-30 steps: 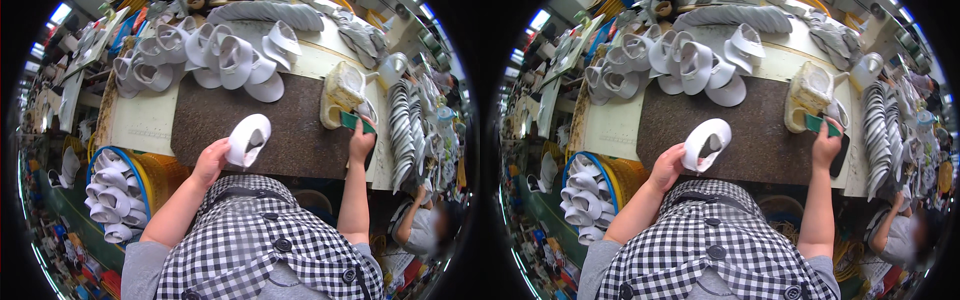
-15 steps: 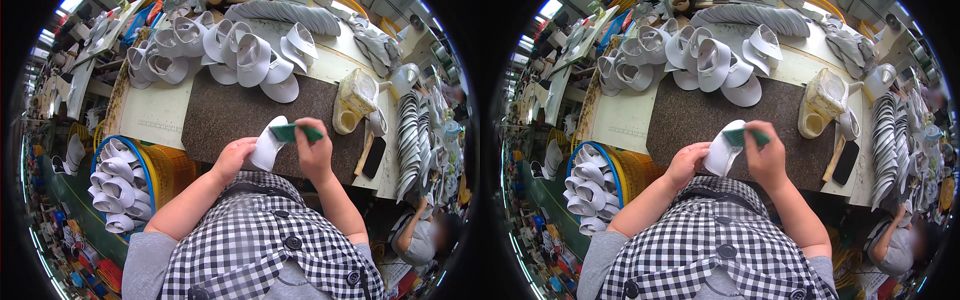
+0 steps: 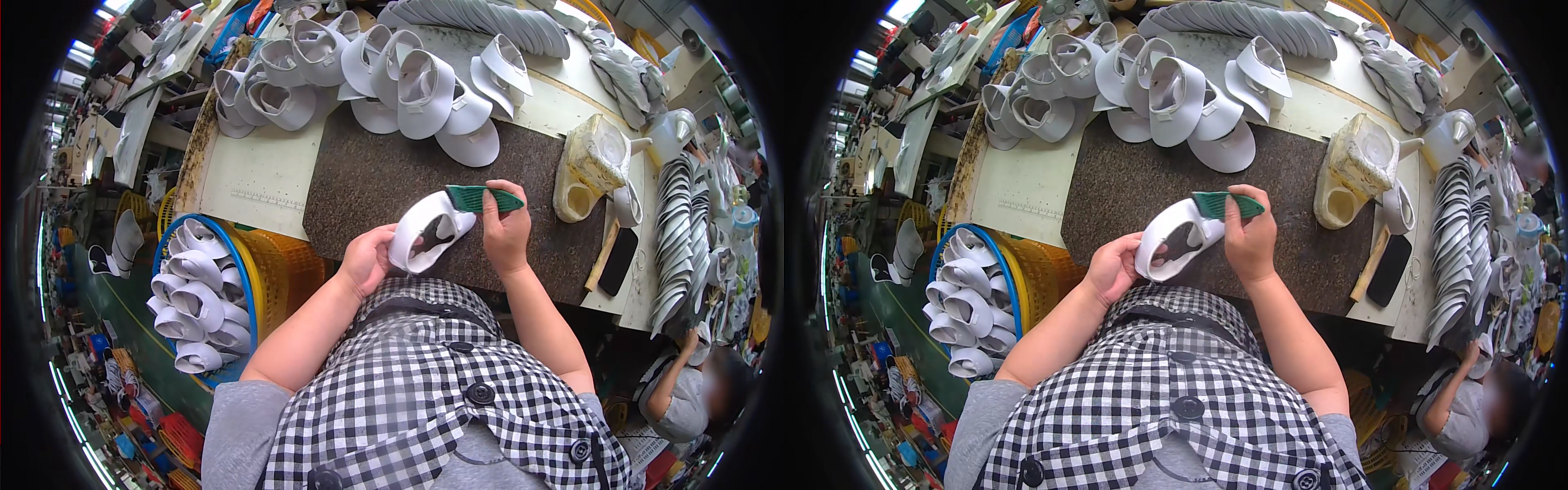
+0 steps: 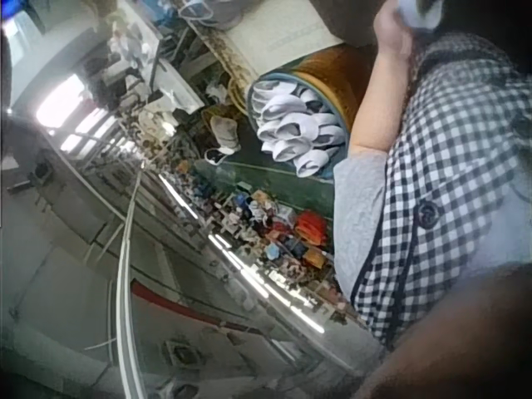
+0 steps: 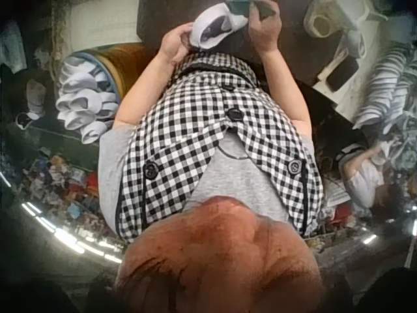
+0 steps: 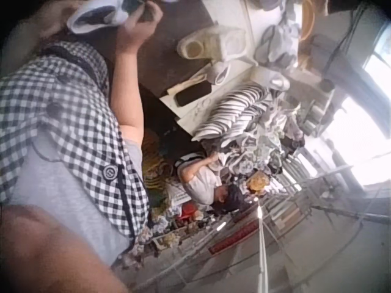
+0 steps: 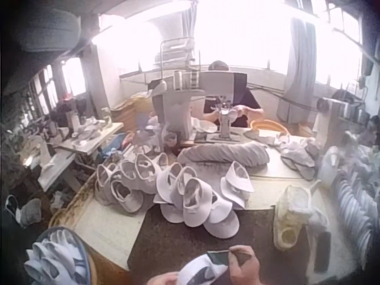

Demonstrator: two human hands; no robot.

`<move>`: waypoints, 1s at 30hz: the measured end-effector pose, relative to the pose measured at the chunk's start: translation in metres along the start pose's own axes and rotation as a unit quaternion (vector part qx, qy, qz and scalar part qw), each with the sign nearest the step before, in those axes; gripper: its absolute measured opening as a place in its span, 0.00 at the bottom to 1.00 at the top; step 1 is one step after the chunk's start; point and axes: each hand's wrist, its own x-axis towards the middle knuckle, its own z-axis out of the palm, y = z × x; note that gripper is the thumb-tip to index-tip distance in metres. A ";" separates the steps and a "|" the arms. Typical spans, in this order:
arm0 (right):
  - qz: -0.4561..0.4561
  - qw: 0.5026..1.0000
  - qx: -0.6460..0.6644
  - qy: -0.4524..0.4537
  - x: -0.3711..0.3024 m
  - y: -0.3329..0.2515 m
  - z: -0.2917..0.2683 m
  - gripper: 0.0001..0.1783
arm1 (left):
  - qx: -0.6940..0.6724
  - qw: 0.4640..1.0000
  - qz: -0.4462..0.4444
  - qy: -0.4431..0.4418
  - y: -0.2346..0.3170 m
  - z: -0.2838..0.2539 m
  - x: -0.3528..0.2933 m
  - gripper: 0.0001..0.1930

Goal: The person applies adhesive to shoe upper parts using a brush.

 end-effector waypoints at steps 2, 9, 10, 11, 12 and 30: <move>-0.016 0.994 0.094 -0.057 -0.007 0.008 0.007 0.09 | -0.086 0.996 -0.005 0.016 -0.001 -0.009 0.003 0.23; -0.050 0.996 0.055 -0.040 -0.006 0.025 0.004 0.09 | -0.157 0.986 -0.018 0.051 -0.007 -0.026 0.009 0.21; -0.070 0.992 0.061 -0.089 -0.009 0.023 0.004 0.09 | -0.174 0.984 -0.014 0.044 -0.009 -0.030 0.010 0.21; -0.057 0.994 0.005 -0.094 -0.006 0.029 0.003 0.10 | -0.172 0.984 -0.017 0.042 -0.009 -0.031 0.011 0.21; -0.057 0.994 0.004 -0.091 -0.005 0.032 0.001 0.10 | -0.162 0.985 -0.021 0.060 -0.010 -0.032 0.012 0.21; -0.204 0.973 0.031 -0.101 -0.069 0.020 -0.021 0.13 | -0.192 0.970 -0.048 0.138 -0.024 -0.043 0.007 0.16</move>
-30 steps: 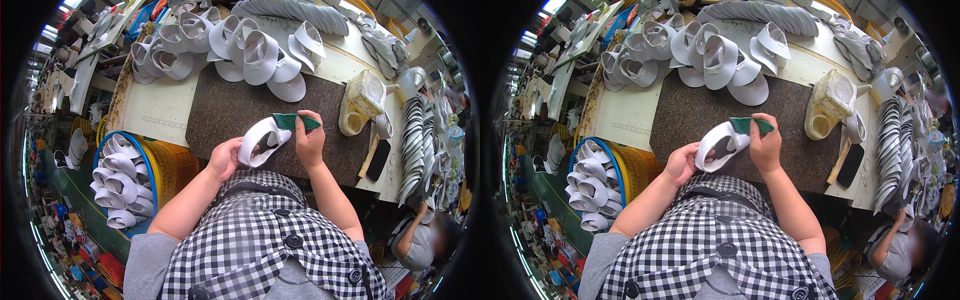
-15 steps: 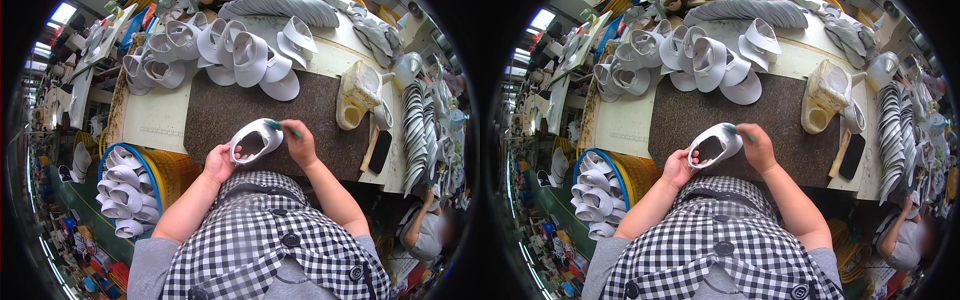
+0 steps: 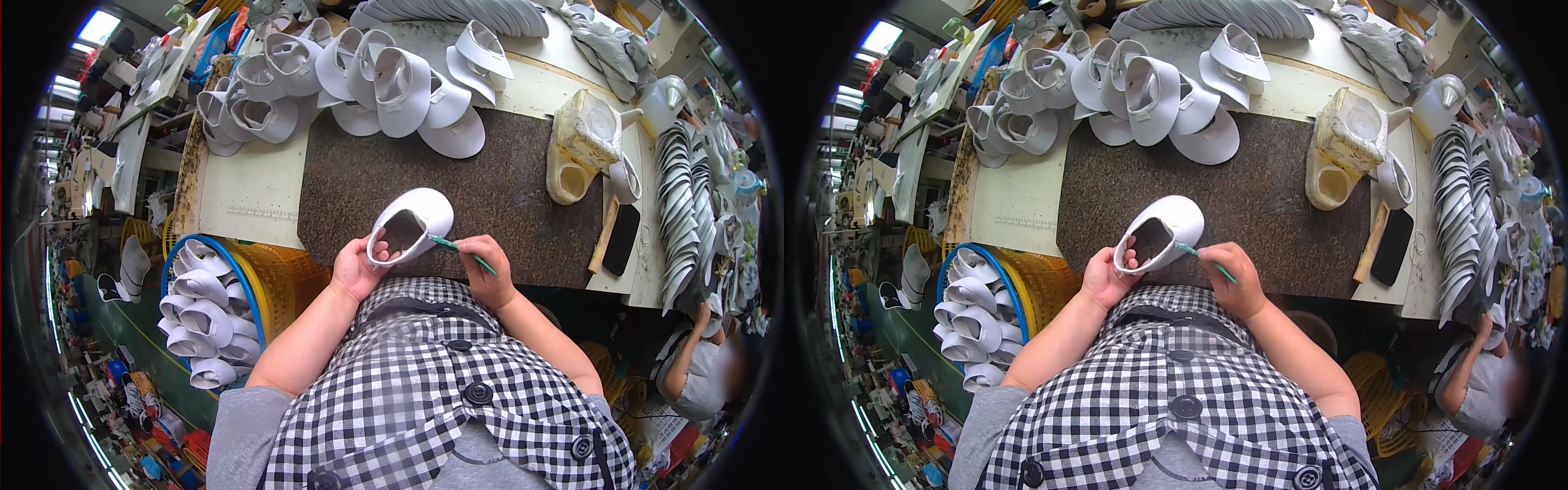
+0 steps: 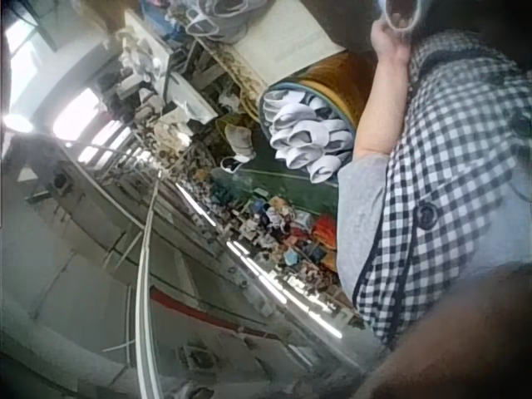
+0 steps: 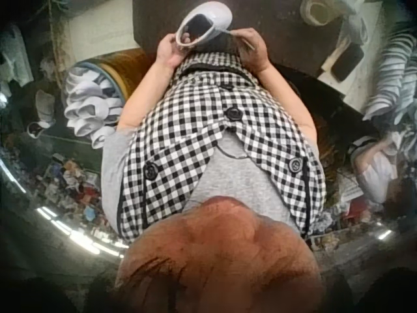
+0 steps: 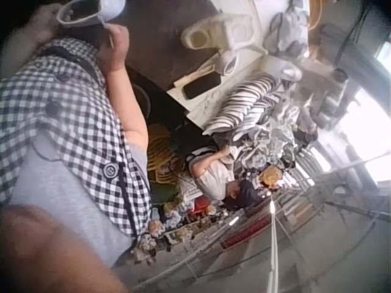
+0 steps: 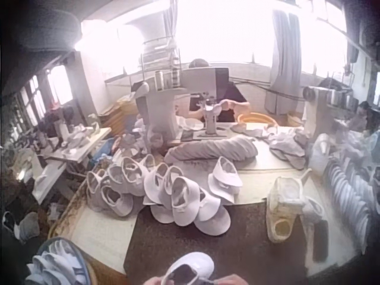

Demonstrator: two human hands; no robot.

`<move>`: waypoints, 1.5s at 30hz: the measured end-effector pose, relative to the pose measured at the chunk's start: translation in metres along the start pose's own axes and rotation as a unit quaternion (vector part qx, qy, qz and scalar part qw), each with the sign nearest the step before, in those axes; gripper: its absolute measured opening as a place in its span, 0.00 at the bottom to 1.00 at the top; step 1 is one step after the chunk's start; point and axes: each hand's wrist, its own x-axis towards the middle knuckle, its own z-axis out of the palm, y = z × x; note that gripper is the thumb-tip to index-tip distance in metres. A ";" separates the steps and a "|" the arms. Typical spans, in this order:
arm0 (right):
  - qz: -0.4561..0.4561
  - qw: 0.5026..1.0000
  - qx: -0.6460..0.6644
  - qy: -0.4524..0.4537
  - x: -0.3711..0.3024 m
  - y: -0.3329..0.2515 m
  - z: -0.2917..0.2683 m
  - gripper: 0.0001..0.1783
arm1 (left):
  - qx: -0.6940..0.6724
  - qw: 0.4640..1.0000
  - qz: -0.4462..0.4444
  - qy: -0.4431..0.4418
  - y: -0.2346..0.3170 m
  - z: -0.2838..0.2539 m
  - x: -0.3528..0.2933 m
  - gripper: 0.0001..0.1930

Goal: The person applies adhesive to shoe upper parts using a brush.

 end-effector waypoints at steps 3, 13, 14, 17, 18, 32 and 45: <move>0.134 0.990 -0.053 -0.002 0.005 0.013 -0.004 0.07 | 0.014 1.000 0.001 -0.009 -0.001 0.005 -0.003 0.17; 0.039 0.989 -0.143 -0.027 0.067 0.046 0.027 0.10 | 0.078 0.997 0.011 0.009 0.001 0.010 -0.002 0.17; 0.035 0.991 -0.132 0.002 0.073 0.045 0.031 0.10 | 0.074 0.997 0.018 0.010 0.001 0.009 -0.003 0.17; -0.017 0.995 -0.090 -0.040 0.088 0.030 0.039 0.12 | 0.098 0.995 0.028 0.019 0.003 0.002 -0.012 0.20; -0.058 0.993 -0.055 -0.088 0.091 0.025 0.045 0.14 | 0.078 0.997 0.028 0.009 0.001 -0.002 -0.012 0.19; 0.095 0.995 -0.021 -0.019 0.079 0.055 0.017 0.09 | 0.250 0.884 0.391 0.065 -0.027 -0.009 -0.045 0.33; 0.207 0.976 0.071 -0.023 0.047 0.047 0.034 0.12 | 0.498 0.712 0.297 0.396 0.123 -0.213 -0.351 0.43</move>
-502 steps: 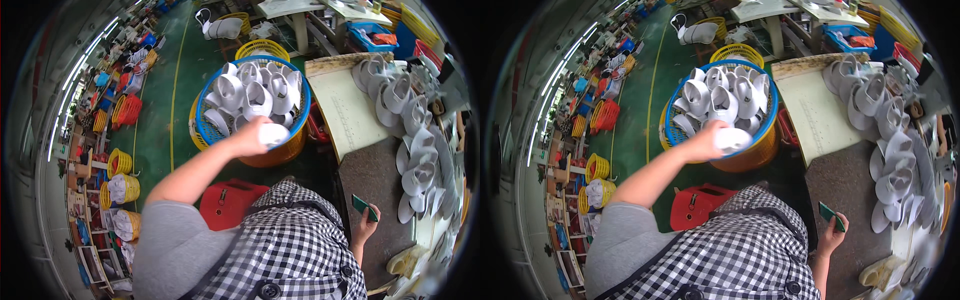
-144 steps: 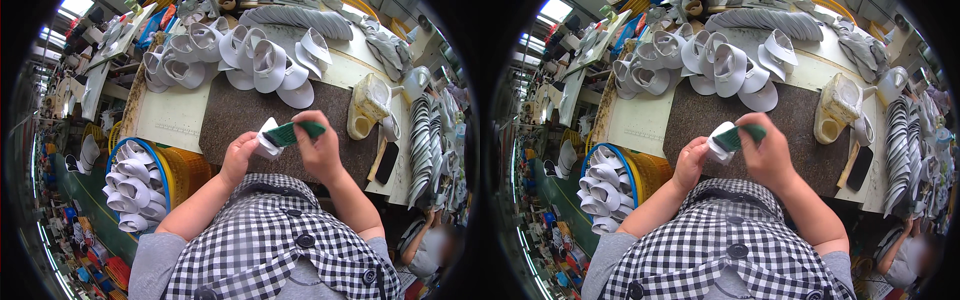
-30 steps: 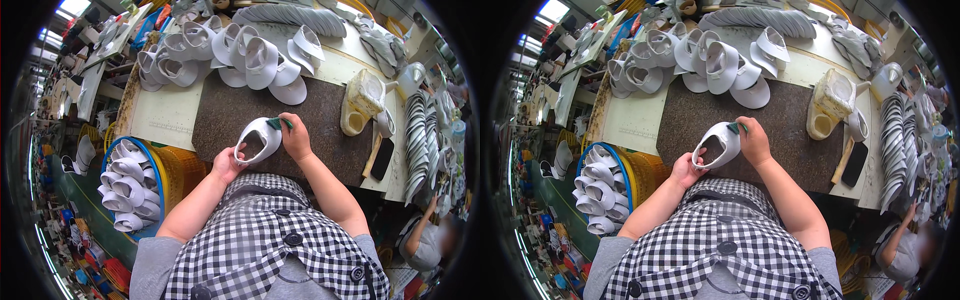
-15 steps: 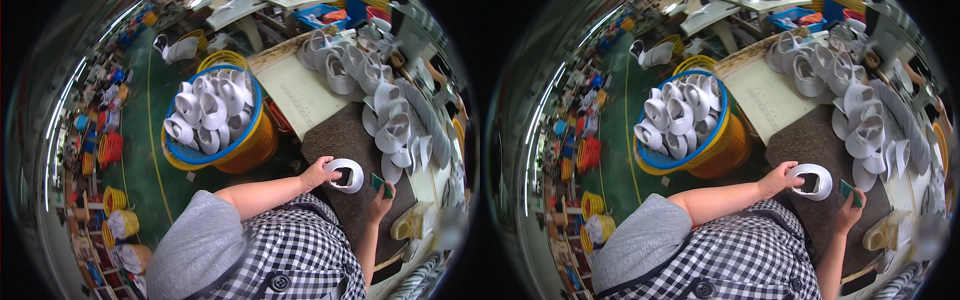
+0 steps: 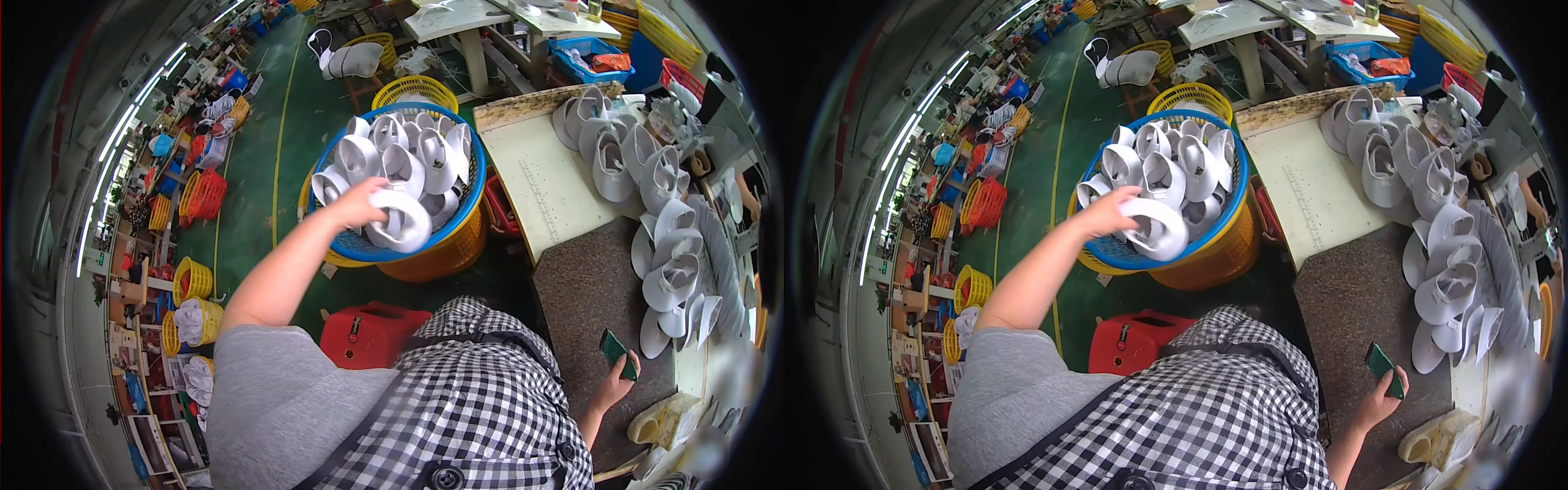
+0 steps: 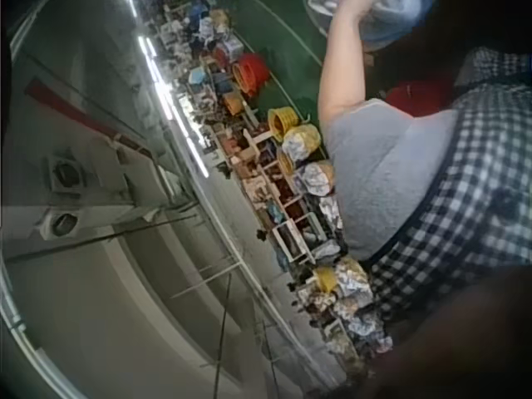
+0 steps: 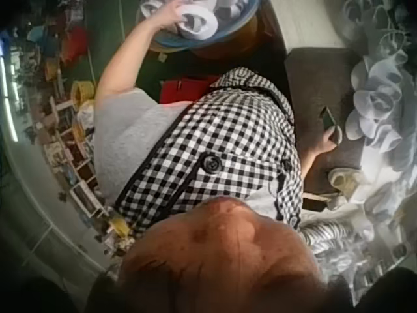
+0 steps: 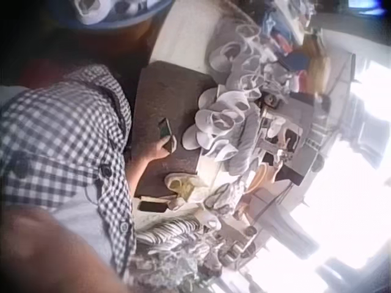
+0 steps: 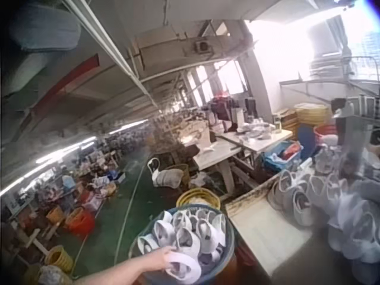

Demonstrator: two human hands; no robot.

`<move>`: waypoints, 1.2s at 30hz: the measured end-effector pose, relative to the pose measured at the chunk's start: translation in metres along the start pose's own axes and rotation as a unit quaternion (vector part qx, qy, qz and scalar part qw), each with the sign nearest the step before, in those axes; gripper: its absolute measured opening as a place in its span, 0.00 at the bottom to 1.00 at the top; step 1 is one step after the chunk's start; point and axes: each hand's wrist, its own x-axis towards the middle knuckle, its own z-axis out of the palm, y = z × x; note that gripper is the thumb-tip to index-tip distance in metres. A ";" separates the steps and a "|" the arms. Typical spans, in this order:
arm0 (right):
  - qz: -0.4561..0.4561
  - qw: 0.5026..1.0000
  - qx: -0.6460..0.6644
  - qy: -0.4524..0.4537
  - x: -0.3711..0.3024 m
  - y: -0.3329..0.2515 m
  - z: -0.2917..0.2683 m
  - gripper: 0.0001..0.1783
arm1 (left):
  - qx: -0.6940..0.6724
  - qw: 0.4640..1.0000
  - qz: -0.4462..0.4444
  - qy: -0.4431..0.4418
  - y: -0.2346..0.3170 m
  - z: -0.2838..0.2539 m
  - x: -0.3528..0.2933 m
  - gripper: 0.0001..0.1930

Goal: The person applies adhesive to shoe upper parts using a brush.

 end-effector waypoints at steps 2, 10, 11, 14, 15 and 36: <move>0.006 1.000 -0.003 -0.007 -0.002 -0.007 0.010 0.13 | 0.031 0.998 -0.030 0.035 -0.048 -0.037 0.005 0.42; -0.015 0.999 -0.027 0.008 0.010 -0.036 0.058 0.13 | 0.119 0.981 -0.152 0.028 -0.163 -0.057 0.065 0.56; -0.016 0.999 -0.030 0.015 0.010 -0.042 0.062 0.13 | 0.282 0.936 -0.202 0.057 -0.142 -0.046 0.075 0.60; -0.061 0.995 -0.082 0.020 0.013 -0.062 0.081 0.12 | 0.367 0.915 -0.149 0.082 -0.159 -0.054 0.078 0.66; -0.047 0.995 -0.079 0.032 0.010 -0.064 0.085 0.12 | 0.403 0.897 -0.157 0.090 -0.106 -0.045 0.082 0.63; 0.045 0.913 -0.121 0.387 -0.154 -0.090 0.078 0.08 | -0.342 0.918 0.047 -0.197 0.332 0.405 0.333 0.32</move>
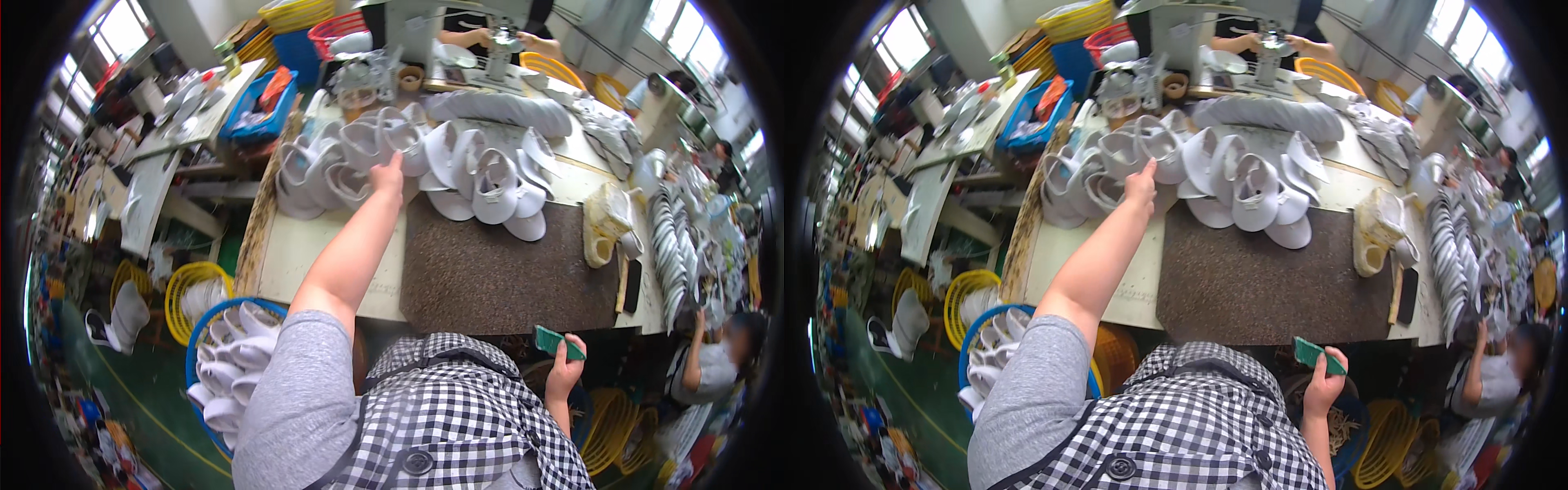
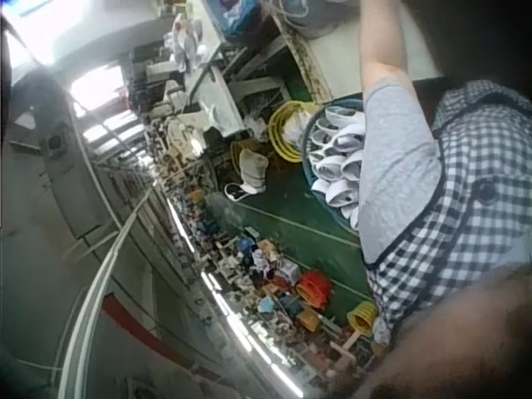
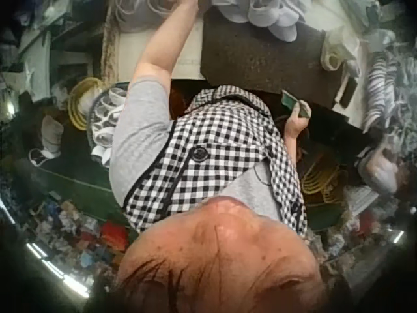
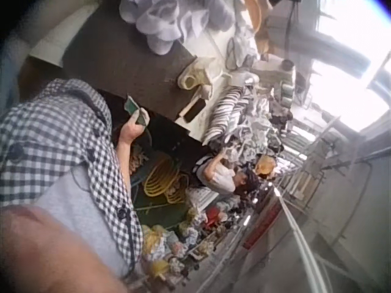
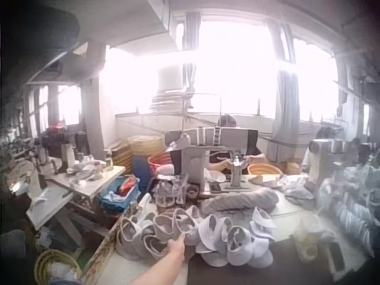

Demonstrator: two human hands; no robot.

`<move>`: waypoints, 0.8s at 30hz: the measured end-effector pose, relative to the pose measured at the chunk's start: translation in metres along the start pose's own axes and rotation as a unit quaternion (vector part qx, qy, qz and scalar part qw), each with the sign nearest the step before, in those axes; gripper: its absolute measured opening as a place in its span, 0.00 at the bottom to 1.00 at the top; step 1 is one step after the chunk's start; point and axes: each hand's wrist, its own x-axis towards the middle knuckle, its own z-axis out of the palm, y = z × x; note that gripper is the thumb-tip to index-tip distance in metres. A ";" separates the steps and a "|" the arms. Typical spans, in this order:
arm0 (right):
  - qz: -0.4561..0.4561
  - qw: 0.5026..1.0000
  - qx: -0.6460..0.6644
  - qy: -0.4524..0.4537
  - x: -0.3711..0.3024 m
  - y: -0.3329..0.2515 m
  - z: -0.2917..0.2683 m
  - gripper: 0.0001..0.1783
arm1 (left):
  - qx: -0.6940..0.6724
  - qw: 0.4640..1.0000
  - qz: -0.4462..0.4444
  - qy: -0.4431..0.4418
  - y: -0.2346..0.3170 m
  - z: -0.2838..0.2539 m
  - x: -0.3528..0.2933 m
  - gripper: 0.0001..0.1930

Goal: The person applies adhesive to shoe upper parts using a brush.

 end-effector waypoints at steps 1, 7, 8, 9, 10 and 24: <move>0.002 1.000 -0.019 0.022 -0.009 -0.002 -0.009 0.08 | 0.001 1.000 0.000 -0.018 -0.001 0.015 0.008 0.32; 0.012 0.991 -0.077 0.106 -0.040 -0.006 -0.032 0.08 | 0.073 0.975 0.152 0.148 0.039 0.047 -0.018 0.34; 0.014 0.990 -0.086 0.111 -0.038 -0.005 -0.034 0.08 | 0.114 0.942 0.296 0.109 0.051 0.043 -0.032 0.28; 0.014 0.990 -0.091 0.109 -0.034 -0.008 -0.032 0.08 | 0.123 0.904 0.399 0.095 0.058 0.032 -0.043 0.24; 0.031 0.991 -0.070 0.108 -0.030 -0.011 -0.032 0.07 | 0.140 0.886 0.437 0.072 0.073 0.029 -0.076 0.21; -0.296 0.832 -0.246 -0.399 0.034 -0.089 0.074 0.24 | -0.178 0.819 -0.215 -0.502 -0.021 -0.055 -0.295 0.29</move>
